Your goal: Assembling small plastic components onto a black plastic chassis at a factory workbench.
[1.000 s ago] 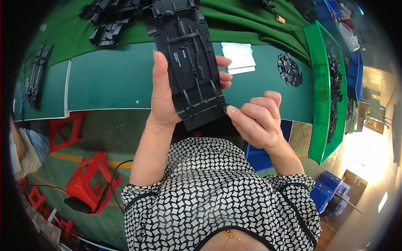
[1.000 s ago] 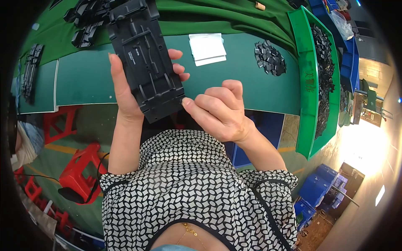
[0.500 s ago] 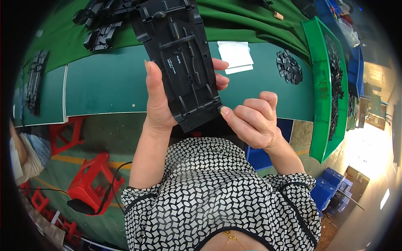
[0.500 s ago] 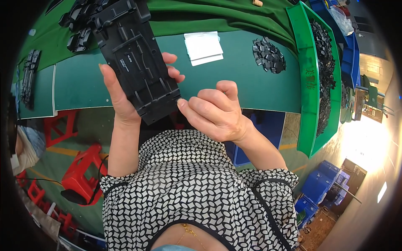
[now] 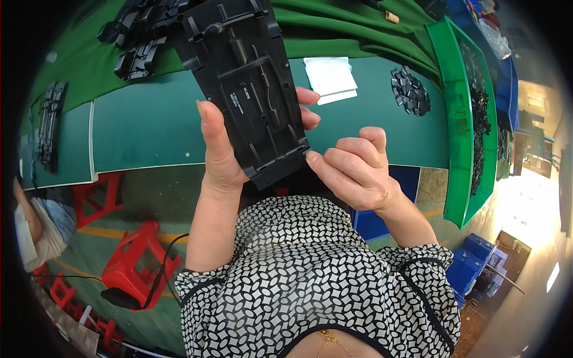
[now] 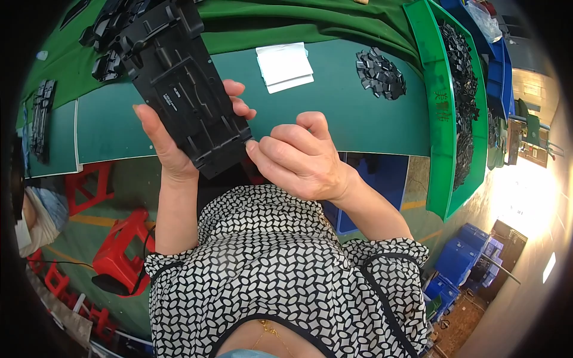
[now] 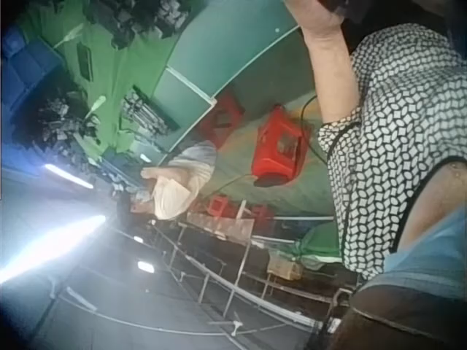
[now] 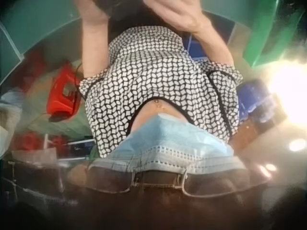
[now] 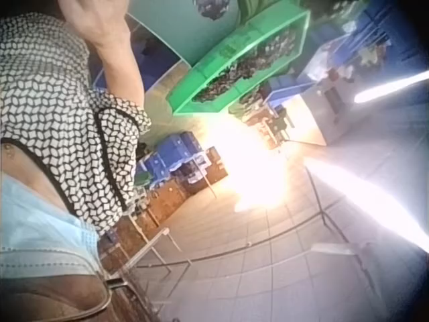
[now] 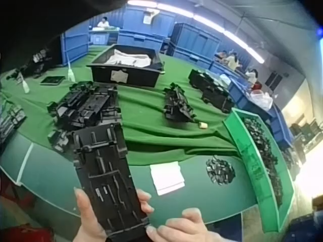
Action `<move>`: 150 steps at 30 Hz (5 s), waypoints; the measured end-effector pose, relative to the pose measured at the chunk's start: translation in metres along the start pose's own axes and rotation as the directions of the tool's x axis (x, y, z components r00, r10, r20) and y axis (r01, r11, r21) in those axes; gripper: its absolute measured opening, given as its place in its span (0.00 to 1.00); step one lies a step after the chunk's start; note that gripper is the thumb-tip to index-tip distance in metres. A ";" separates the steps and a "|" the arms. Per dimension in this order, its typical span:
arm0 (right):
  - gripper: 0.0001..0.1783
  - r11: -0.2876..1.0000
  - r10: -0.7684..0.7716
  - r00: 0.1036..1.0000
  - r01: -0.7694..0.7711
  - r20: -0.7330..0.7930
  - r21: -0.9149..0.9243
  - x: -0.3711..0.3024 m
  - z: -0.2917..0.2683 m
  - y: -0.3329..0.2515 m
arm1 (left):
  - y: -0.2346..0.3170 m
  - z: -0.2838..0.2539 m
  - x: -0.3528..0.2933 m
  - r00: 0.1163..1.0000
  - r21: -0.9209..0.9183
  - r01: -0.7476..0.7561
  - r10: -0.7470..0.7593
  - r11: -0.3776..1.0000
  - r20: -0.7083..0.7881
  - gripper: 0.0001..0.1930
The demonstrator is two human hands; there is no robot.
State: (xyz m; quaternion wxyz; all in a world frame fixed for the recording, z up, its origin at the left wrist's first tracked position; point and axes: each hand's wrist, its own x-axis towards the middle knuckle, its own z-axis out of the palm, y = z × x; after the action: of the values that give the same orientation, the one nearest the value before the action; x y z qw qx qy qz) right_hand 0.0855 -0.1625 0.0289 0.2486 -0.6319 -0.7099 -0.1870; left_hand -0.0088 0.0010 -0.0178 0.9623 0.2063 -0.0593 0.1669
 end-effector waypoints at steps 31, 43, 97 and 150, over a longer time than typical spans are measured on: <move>0.16 0.781 0.533 0.843 -0.461 -0.065 0.422 -0.013 0.007 -0.023 | -0.001 -0.009 -0.003 0.997 0.050 -0.042 0.040 0.998 0.059 0.48; 0.12 -0.328 0.662 0.266 -0.738 0.701 0.590 0.003 0.000 -0.029 | -0.005 -0.012 -0.004 0.977 0.108 -0.124 0.103 0.986 0.186 0.48; 0.11 -0.555 0.617 0.183 -0.588 0.765 0.588 0.004 0.008 -0.036 | -0.004 -0.015 -0.002 0.944 0.235 -0.170 0.090 0.957 0.317 0.52; 0.11 -0.496 0.637 0.220 -0.617 0.739 0.611 0.003 0.007 -0.032 | -0.004 -0.016 -0.001 0.943 0.290 -0.152 0.051 0.945 0.328 0.50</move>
State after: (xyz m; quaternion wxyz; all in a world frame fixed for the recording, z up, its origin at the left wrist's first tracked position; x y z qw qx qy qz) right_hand 0.0530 -0.1604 0.0260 0.6257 -0.6102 -0.0714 0.4806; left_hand -0.0077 0.0040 -0.0337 0.8857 0.3762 -0.1963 0.1886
